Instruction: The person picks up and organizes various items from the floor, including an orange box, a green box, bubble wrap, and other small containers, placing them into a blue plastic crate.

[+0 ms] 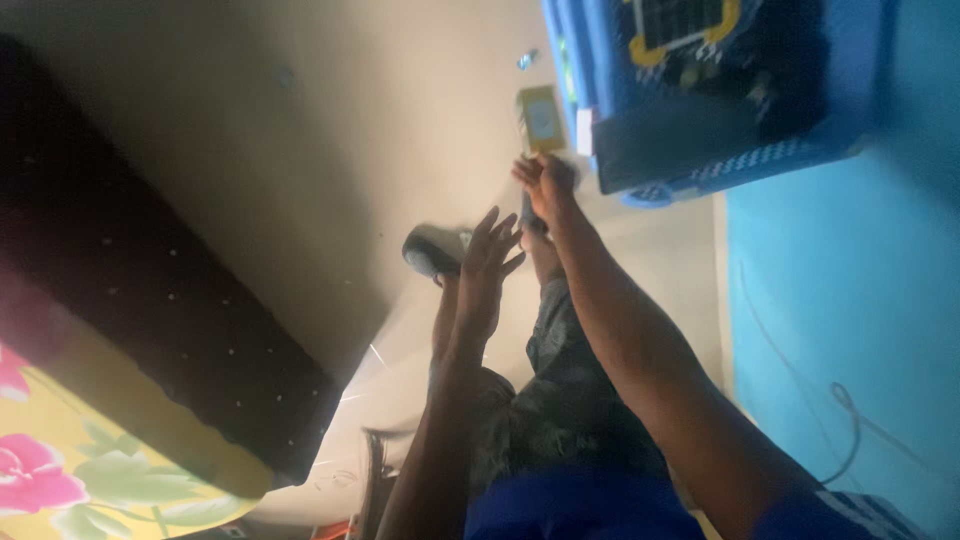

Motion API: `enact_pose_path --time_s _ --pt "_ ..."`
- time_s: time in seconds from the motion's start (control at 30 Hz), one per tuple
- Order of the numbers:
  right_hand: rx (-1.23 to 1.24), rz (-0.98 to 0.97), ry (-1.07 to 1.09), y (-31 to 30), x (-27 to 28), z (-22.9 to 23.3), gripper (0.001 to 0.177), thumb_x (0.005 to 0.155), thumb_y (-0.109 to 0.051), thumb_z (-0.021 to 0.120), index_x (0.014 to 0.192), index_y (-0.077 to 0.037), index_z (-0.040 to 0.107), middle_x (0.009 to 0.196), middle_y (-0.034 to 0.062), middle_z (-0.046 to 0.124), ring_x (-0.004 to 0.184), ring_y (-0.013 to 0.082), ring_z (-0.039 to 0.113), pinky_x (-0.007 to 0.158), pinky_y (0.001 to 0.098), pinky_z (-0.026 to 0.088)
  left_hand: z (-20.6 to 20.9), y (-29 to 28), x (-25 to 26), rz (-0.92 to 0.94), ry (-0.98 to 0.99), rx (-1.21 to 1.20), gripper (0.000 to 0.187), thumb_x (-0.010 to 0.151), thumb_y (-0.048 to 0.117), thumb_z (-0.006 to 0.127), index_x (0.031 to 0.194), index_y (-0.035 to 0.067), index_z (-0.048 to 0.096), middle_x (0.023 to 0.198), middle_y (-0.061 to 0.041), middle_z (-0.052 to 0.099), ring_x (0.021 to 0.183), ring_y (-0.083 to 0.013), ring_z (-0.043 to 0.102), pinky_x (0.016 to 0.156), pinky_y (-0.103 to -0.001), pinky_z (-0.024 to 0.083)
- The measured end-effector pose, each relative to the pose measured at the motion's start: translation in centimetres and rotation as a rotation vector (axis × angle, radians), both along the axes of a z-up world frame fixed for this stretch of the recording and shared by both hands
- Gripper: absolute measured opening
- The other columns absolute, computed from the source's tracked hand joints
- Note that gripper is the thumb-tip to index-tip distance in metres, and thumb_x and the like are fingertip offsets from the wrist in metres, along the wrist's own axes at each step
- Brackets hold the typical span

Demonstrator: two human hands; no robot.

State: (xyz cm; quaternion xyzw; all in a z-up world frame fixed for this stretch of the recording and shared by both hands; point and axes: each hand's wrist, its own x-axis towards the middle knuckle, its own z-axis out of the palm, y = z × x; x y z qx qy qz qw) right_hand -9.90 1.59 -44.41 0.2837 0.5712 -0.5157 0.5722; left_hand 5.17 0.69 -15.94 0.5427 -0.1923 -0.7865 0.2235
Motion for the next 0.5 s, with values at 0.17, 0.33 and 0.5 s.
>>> enact_pose_path --time_s 0.17,0.33,0.5 --pt "-0.120 0.423 0.472 0.5 0.3 -5.2 0.033 0.096 -0.023 0.063 0.110 0.007 0.060 0.100 0.0220 0.071 0.088 0.0318 0.074 0.082 0.0470 0.066 -2.1 -1.2 1.9 -0.131 -0.057 0.018 0.067 0.105 0.034 0.052 0.159 0.003 0.028 0.156 -0.024 0.045 0.144 -0.0361 0.047 0.114 -0.049 0.046" --pt "-0.140 -0.126 0.054 -1.0 -1.5 -8.7 0.032 0.102 -0.018 0.053 0.116 0.011 0.057 0.099 0.0233 0.068 0.089 0.0341 0.072 0.087 0.0484 0.065 -3.4 -1.3 3.8 -0.113 -0.052 0.025 0.070 0.104 0.038 0.054 0.158 0.000 0.030 0.156 -0.026 0.048 0.143 -0.0386 0.051 0.114 -0.051 0.050" --pt "-0.041 -0.115 0.081 -1.3 -2.8 -11.6 0.036 0.103 -0.021 0.048 0.123 0.009 0.050 0.104 0.0215 0.066 0.092 0.0319 0.070 0.090 0.0468 0.066 -6.6 0.3 4.0 -0.050 0.009 0.082 0.076 0.102 0.044 0.054 0.160 0.003 0.026 0.156 -0.024 0.045 0.144 -0.0379 0.048 0.113 -0.052 0.048"
